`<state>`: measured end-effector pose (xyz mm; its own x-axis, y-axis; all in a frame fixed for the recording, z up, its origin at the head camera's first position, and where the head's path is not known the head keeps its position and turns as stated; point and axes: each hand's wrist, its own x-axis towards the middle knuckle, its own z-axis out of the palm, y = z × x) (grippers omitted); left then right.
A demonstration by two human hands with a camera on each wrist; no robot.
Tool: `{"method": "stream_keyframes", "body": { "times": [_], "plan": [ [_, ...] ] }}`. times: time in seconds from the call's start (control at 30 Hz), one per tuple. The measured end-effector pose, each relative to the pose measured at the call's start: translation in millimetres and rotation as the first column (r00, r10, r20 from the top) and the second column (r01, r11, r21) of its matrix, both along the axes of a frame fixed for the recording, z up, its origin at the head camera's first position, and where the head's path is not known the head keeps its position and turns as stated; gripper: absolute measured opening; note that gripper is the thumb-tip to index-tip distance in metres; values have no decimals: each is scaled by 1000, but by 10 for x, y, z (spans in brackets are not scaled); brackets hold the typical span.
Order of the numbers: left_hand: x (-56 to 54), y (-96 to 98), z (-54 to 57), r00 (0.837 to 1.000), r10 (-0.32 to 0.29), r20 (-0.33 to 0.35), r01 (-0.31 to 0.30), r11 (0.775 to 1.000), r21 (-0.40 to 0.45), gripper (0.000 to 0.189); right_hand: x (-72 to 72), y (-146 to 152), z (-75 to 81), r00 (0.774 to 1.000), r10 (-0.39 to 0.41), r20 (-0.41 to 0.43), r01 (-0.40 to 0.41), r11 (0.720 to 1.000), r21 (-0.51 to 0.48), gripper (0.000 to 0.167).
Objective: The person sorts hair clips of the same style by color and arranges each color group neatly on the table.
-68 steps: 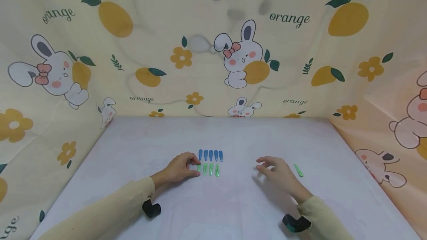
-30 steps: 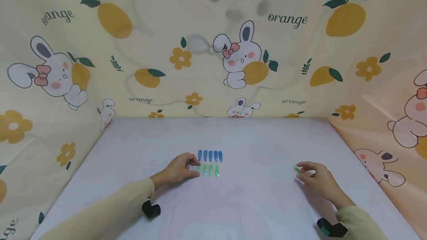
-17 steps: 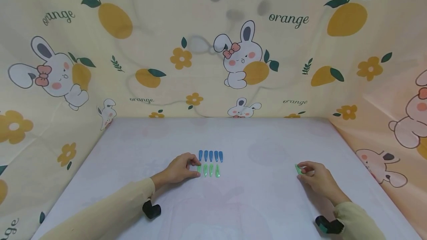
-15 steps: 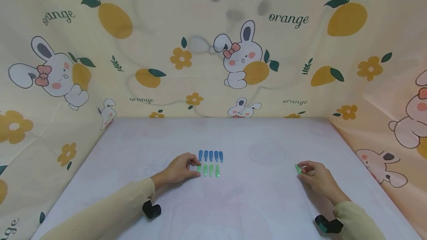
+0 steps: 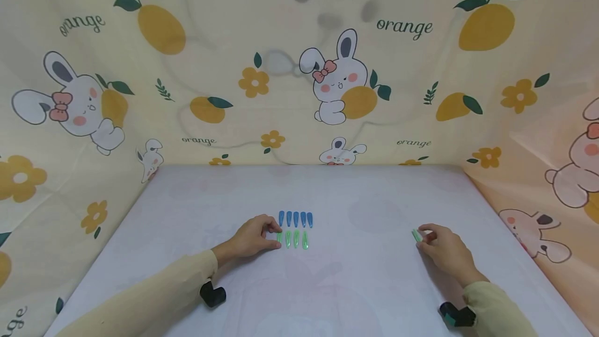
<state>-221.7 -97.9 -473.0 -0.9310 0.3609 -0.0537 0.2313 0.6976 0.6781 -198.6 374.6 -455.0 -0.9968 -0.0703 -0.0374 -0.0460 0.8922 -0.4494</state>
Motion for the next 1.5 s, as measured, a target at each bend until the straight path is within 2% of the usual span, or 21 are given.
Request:
{"method": "stream_keyframes", "body": {
  "times": [0.13,0.33,0.47,0.67,0.87,1.07,1.2,1.5],
  "plan": [
    [-3,-5,-5,1000,3,-2,-3,1000,2,27,9,-28,19,1000,-8,15,8,1000,30,47],
    [-5,-5,-7,1000,2,-3,-2,1000,3,28,18,-43,36,1000,-10,-29,13,996,89,43],
    [-7,-4,-3,1000,-5,-4,5,1000,4,28,12,-15,39,1000,-11,-28,14,997,79,46],
    [-8,-2,-16,1000,-8,-4,8,1000,3,28,7,6,-16,998,33,-45,-33,999,15,49],
    [-10,-1,-19,1000,-4,-5,4,1000,1,28,-8,-27,7,992,86,-91,-89,995,-35,41],
    [-15,0,-24,1000,2,-4,-2,1000,-2,28,-7,-96,71,993,104,-62,-109,989,-97,29],
    [-16,-2,-25,1000,3,1,-3,1000,-3,28,22,-152,100,990,123,-63,-133,975,-177,26],
    [-14,-9,-17,1000,-2,4,2,1000,5,28,31,-295,207,991,129,-17,-129,955,-268,29]
  ]
}}
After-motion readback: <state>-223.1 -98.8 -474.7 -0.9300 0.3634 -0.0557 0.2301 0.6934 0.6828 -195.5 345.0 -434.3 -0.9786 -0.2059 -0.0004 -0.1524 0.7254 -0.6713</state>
